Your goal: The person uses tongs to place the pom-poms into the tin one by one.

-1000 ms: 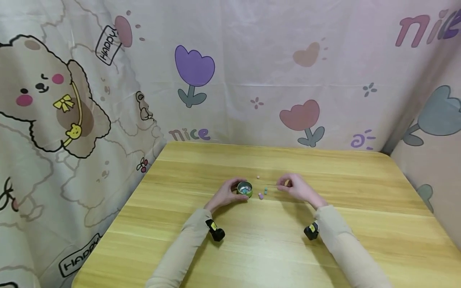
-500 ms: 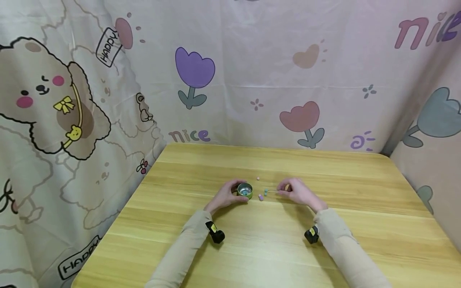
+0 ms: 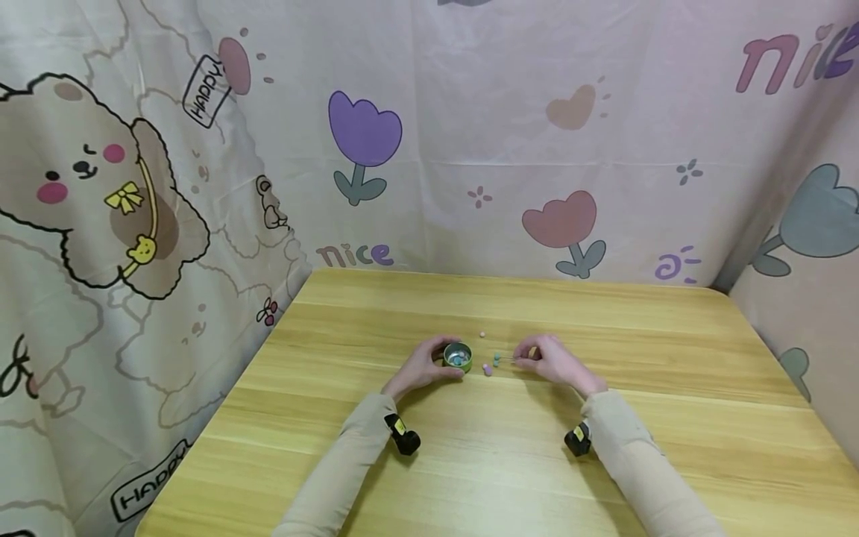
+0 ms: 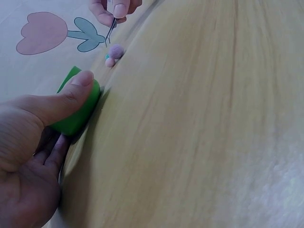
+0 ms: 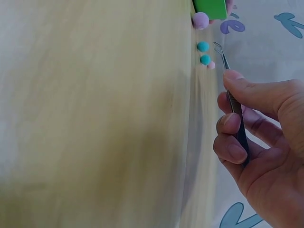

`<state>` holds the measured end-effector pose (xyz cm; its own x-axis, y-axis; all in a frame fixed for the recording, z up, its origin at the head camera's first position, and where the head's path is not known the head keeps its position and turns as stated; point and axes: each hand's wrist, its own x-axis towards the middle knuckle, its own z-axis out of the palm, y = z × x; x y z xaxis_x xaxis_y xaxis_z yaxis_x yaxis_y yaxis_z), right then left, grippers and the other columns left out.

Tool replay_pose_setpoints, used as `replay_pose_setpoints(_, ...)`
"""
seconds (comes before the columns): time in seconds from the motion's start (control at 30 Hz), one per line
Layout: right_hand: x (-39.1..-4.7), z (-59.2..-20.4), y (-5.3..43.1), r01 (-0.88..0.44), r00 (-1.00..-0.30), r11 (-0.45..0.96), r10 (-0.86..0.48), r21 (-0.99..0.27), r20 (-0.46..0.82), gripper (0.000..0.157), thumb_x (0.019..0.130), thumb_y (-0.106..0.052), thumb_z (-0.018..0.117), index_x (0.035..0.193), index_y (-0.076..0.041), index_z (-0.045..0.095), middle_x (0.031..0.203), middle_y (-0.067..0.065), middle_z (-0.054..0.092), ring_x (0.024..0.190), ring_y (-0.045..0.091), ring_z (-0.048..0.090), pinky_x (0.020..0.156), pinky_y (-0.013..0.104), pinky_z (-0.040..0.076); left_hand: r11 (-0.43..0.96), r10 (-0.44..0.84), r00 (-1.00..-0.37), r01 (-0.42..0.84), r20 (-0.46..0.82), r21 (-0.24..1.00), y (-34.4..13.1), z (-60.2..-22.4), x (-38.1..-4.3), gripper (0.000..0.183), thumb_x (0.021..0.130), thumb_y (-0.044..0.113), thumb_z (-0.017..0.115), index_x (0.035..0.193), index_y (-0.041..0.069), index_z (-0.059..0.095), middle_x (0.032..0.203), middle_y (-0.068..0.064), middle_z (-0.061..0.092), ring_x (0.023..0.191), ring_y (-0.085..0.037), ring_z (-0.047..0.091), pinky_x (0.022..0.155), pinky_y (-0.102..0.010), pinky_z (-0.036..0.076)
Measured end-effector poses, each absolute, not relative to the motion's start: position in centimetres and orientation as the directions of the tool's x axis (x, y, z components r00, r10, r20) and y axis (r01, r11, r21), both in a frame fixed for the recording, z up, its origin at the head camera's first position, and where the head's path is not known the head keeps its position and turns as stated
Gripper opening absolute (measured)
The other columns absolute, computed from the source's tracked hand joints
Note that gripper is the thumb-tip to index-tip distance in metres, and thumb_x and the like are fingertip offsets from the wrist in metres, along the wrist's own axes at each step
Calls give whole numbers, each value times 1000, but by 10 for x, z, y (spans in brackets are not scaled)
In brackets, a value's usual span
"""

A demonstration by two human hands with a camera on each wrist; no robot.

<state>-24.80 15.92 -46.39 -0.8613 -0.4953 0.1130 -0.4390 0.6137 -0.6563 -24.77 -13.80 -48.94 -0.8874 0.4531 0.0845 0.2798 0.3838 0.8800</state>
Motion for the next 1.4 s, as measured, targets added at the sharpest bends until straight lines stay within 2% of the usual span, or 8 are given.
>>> replay_pose_setpoints(0.23,-247,-464,158,-440,-855,615,-509,-655,97,8,91,-6,70,97,-3,74,89,6,72,71,10,60,63,19,51,376,448,-890,268,79,887,-137,-489,-247,66,81,10,83,139,1,53,137,-20,60,128,-36,59,114,-45,48)
replay_pose_setpoints(0.57,-249,-467,158,-428,-855,616,-513,-662,75,8,92,-7,70,97,-4,74,89,5,71,71,7,57,63,19,48,372,449,-891,258,70,892,-137,-490,-247,68,82,7,81,142,-3,49,141,-25,56,131,-43,55,116,-53,44)
replay_pose_setpoints(0.7,-250,-467,157,-435,-852,614,-518,-659,80,7,91,-6,70,97,-3,74,88,6,72,71,8,57,63,19,48,370,456,-887,255,65,893,-138,-485,-245,68,82,7,81,141,-4,49,140,-26,56,130,-42,56,115,-52,44)
replay_pose_setpoints(0.97,-248,-467,157,-422,-858,614,-508,-667,75,7,92,-5,69,97,-3,74,89,6,72,70,7,57,63,19,49,378,440,-895,263,78,888,-139,-491,-247,66,80,12,84,138,2,54,137,-20,60,127,-36,60,113,-45,49)
replay_pose_setpoints(1.4,-248,-463,159,-429,-857,596,-507,-679,97,9,92,-6,69,98,-2,73,89,7,72,66,7,56,59,18,48,365,443,-893,257,75,895,-138,-491,-246,69,82,7,82,142,-2,49,141,-25,56,131,-42,55,116,-52,44)
